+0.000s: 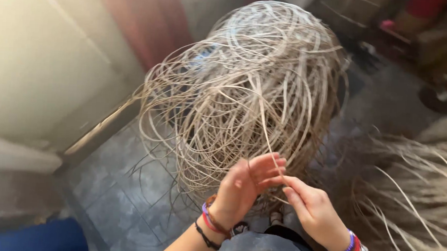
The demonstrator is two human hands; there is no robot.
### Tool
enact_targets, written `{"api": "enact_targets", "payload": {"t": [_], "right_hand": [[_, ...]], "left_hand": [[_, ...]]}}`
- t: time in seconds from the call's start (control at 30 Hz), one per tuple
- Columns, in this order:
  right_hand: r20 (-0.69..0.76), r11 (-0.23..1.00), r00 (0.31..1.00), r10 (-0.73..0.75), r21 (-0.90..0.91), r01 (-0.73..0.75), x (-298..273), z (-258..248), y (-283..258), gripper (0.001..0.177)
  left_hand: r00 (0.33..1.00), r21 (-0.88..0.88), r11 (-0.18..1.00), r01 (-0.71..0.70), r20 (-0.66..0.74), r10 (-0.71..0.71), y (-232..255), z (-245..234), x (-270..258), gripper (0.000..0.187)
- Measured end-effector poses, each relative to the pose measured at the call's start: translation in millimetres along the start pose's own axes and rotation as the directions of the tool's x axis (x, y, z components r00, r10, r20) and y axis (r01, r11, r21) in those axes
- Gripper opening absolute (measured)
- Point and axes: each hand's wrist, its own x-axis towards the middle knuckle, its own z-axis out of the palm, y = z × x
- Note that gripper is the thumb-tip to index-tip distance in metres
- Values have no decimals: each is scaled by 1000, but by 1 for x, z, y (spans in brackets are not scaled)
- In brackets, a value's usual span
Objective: Weaving rattan strands onto a circular frame to create a furniture piece
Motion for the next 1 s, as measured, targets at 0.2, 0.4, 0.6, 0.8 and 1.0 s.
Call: {"api": "enact_targets", "payload": {"t": [0.2,0.4,0.6,0.8,1.0], "right_hand": [[-256,977,950,177,-70,-201,-63,-9,-7,33],[-318,912,907,277,-211,-352,-102,-23,-8,28],[-334,753,932,138,-576,-318,-137,-49,28,18],[-379,448,857,349,-736,-508,-126,-39,32,17],[-511,886,829,227,-246,-394,-89,-10,23,16]], "left_hand": [[935,-364,862,353,119,-333,-1,-4,6,97],[929,-324,876,357,27,-368,-36,9,27,10],[932,-369,904,215,-199,-303,-57,5,57,30],[995,25,995,93,-22,-92,-66,33,51,40],[909,236,890,390,60,-413,-59,16,57,28]]}}
